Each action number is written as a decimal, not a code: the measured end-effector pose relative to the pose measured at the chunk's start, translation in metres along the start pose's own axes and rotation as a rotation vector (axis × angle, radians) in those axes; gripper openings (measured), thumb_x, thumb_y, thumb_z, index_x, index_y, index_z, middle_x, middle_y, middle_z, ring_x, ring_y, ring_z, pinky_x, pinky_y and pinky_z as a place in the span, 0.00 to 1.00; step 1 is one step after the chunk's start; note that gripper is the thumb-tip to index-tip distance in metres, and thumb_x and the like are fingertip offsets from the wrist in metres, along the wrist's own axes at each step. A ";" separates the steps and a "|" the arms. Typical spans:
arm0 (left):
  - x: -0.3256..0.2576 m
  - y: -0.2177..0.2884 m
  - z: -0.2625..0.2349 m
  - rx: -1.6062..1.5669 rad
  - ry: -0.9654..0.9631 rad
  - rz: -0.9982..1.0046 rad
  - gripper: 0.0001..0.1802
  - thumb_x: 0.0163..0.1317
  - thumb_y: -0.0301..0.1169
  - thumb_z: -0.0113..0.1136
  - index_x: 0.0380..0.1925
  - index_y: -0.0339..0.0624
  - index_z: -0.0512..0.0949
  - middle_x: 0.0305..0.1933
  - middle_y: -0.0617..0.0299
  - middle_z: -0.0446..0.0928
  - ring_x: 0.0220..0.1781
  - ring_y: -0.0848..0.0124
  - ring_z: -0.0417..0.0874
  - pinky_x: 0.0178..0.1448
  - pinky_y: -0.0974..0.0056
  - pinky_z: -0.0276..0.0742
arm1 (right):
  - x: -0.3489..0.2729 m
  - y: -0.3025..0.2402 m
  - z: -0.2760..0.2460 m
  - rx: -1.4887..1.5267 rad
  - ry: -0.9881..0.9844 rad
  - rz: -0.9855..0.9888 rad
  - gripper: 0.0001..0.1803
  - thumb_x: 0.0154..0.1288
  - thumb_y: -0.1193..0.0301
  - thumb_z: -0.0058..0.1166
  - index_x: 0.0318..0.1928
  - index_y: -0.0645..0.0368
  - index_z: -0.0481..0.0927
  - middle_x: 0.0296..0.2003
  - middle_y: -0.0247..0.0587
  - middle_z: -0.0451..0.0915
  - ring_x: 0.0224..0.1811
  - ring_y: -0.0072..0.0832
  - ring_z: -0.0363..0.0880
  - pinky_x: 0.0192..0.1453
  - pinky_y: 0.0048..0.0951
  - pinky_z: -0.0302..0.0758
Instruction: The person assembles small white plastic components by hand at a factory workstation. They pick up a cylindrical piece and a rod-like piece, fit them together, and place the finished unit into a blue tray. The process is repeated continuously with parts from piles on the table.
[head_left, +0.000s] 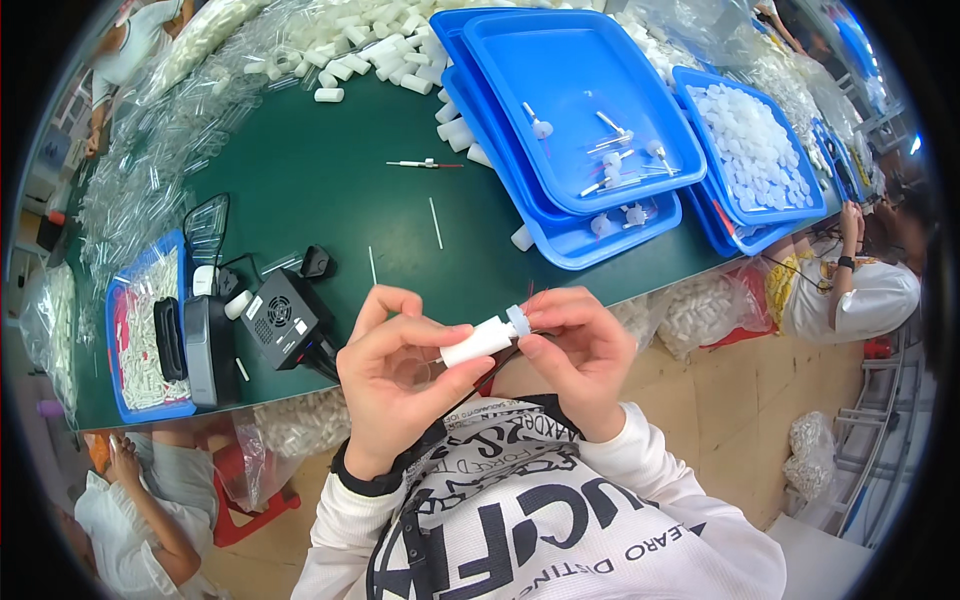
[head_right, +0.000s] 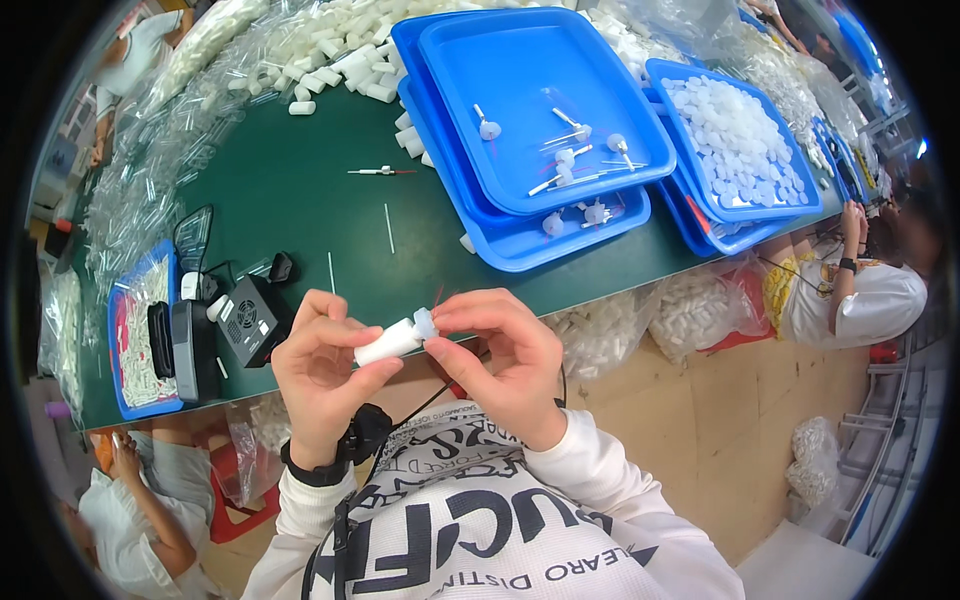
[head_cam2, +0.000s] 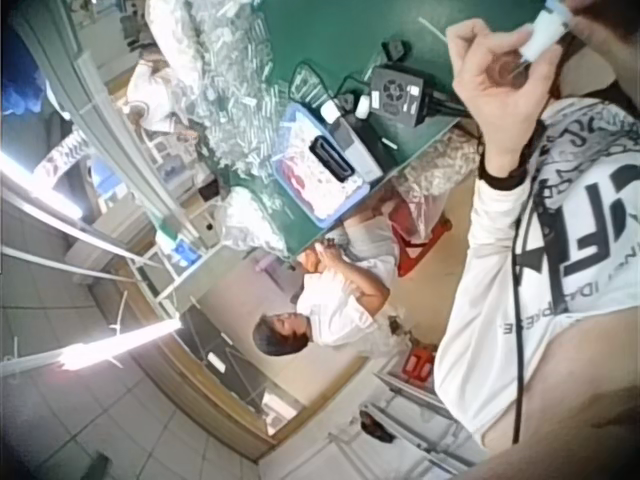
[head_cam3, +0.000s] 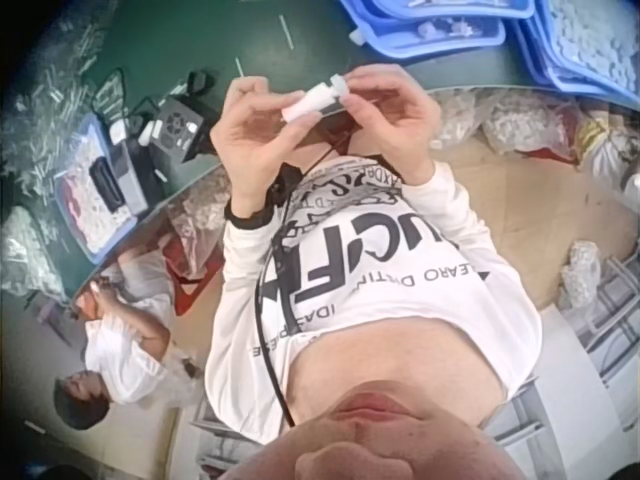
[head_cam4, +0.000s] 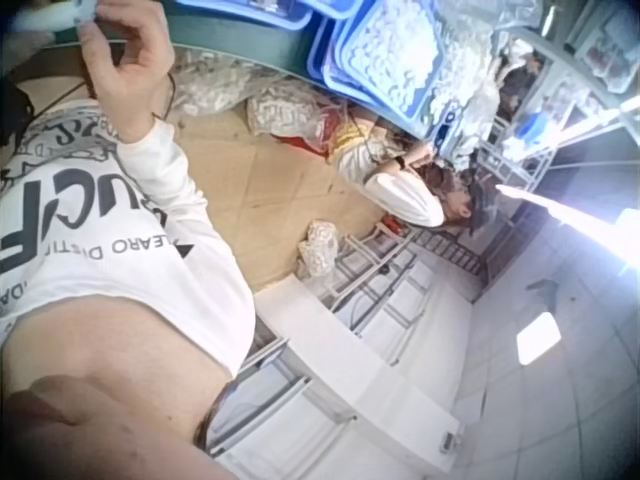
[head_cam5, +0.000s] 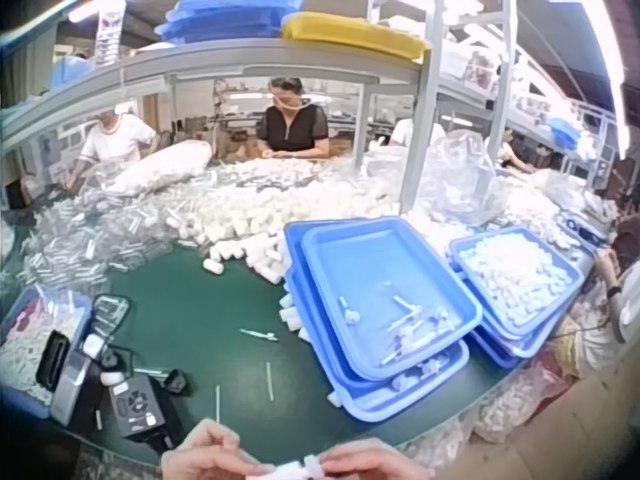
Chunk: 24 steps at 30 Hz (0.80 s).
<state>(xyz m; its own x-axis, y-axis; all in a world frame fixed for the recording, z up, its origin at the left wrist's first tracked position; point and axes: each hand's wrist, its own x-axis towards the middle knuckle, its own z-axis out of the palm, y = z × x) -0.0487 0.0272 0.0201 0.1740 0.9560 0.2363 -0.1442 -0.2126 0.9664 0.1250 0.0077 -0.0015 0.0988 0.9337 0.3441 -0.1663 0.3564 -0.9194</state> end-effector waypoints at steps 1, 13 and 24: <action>0.001 0.001 0.000 -0.033 -0.013 -0.032 0.14 0.44 0.14 0.68 0.34 0.32 0.79 0.44 0.58 0.69 0.39 0.75 0.77 0.43 0.70 0.79 | 0.000 0.000 -0.001 0.007 -0.017 0.002 0.17 0.52 0.87 0.59 0.44 0.67 0.76 0.44 0.48 0.75 0.44 0.27 0.77 0.45 0.23 0.78; -0.002 -0.002 -0.001 -0.110 -0.140 -0.162 0.13 0.48 0.13 0.65 0.36 0.30 0.78 0.37 0.60 0.72 0.40 0.73 0.79 0.42 0.70 0.78 | 0.010 -0.002 -0.018 0.333 -0.202 0.355 0.18 0.51 0.86 0.61 0.45 0.68 0.76 0.43 0.50 0.79 0.44 0.28 0.80 0.48 0.27 0.78; -0.002 -0.003 0.007 -0.189 -0.132 -0.275 0.12 0.55 0.15 0.60 0.40 0.32 0.76 0.38 0.62 0.71 0.43 0.74 0.77 0.42 0.72 0.75 | 0.009 0.005 -0.015 0.471 -0.199 0.420 0.13 0.52 0.84 0.61 0.41 0.66 0.77 0.40 0.43 0.77 0.42 0.23 0.77 0.40 0.21 0.75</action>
<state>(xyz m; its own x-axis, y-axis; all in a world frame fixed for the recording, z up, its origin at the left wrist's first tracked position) -0.0419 0.0241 0.0171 0.3543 0.9351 -0.0068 -0.2500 0.1017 0.9629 0.1403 0.0175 -0.0054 -0.2432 0.9689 0.0444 -0.5670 -0.1049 -0.8170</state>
